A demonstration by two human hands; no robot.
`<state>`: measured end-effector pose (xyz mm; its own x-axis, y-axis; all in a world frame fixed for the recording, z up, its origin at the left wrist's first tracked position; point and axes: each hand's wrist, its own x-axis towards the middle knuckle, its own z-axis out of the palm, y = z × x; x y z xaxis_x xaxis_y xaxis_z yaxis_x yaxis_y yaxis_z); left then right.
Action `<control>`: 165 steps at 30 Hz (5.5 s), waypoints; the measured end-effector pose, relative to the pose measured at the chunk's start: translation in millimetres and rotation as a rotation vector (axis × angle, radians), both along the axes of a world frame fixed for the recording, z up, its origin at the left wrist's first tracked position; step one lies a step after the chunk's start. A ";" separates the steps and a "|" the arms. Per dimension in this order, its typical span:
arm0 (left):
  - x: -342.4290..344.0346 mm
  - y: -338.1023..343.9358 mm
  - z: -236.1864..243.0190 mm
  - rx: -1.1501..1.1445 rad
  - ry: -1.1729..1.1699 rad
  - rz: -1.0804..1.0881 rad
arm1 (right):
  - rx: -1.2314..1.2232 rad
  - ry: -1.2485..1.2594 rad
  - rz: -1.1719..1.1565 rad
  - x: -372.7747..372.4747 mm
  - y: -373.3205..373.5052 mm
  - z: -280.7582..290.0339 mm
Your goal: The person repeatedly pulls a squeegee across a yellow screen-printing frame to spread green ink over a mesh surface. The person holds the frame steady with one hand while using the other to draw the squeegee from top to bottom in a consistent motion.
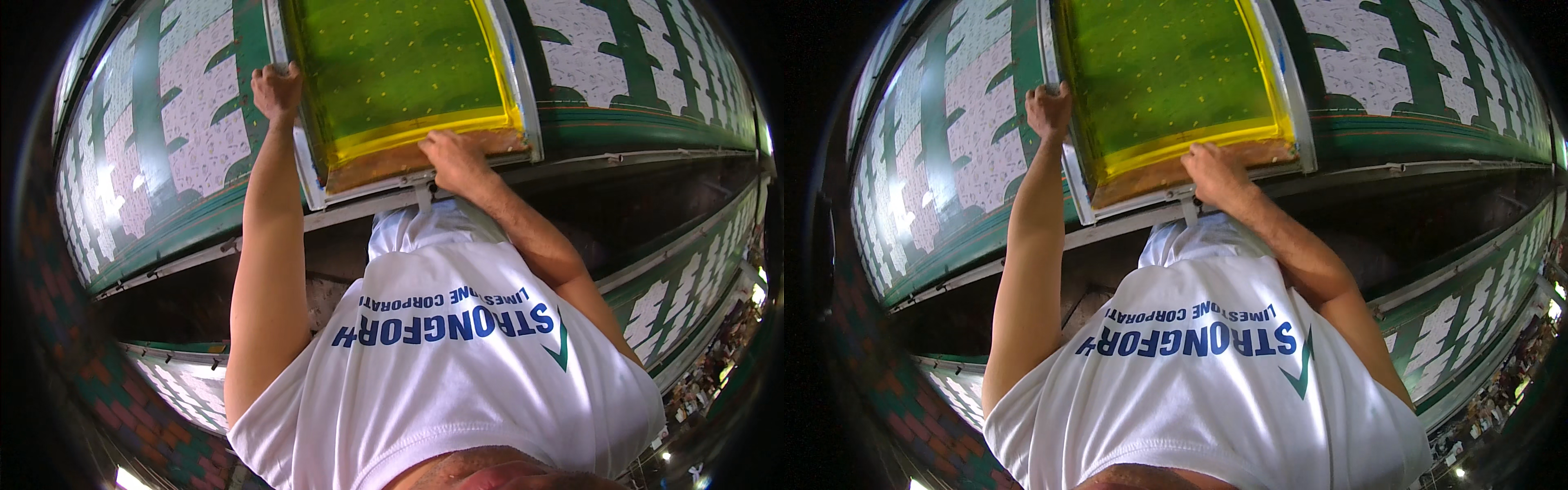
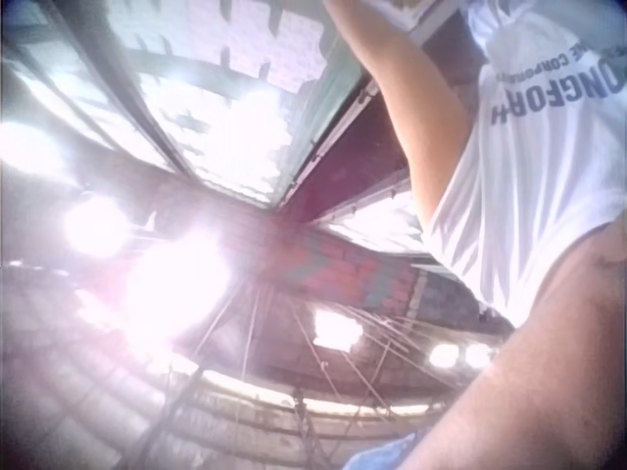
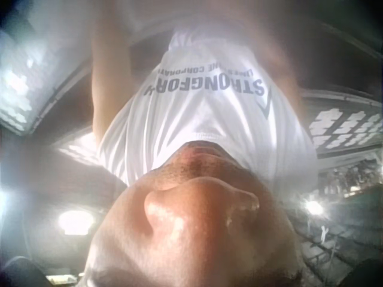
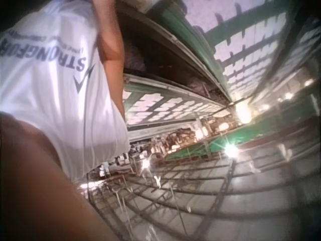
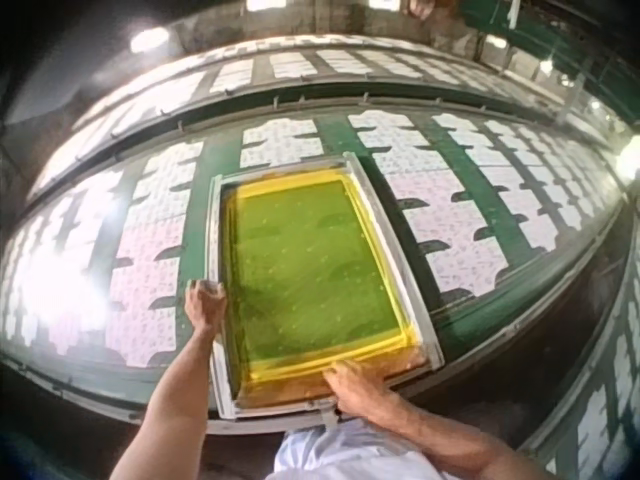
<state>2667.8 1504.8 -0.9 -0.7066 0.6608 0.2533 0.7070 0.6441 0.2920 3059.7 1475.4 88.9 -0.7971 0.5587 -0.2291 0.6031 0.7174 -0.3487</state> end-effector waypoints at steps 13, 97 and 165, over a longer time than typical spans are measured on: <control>3.0 4.9 3.5 -0.070 -0.011 0.057 | -0.396 0.147 -0.425 115.6 109.4 -0.9; 428.0 240.7 -17.8 0.134 -0.026 -0.091 | 0.050 0.179 0.122 452.0 259.5 -4.1; 435.0 245.1 -2.8 0.106 -0.058 -0.070 | 0.089 0.132 -0.119 401.6 280.2 -14.8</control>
<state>3102.8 1749.9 -3.7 -0.6755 0.6805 0.2839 0.7287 0.5575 0.3977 3461.3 1755.6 74.1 -0.7437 0.6645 -0.0725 0.6392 0.6752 -0.3683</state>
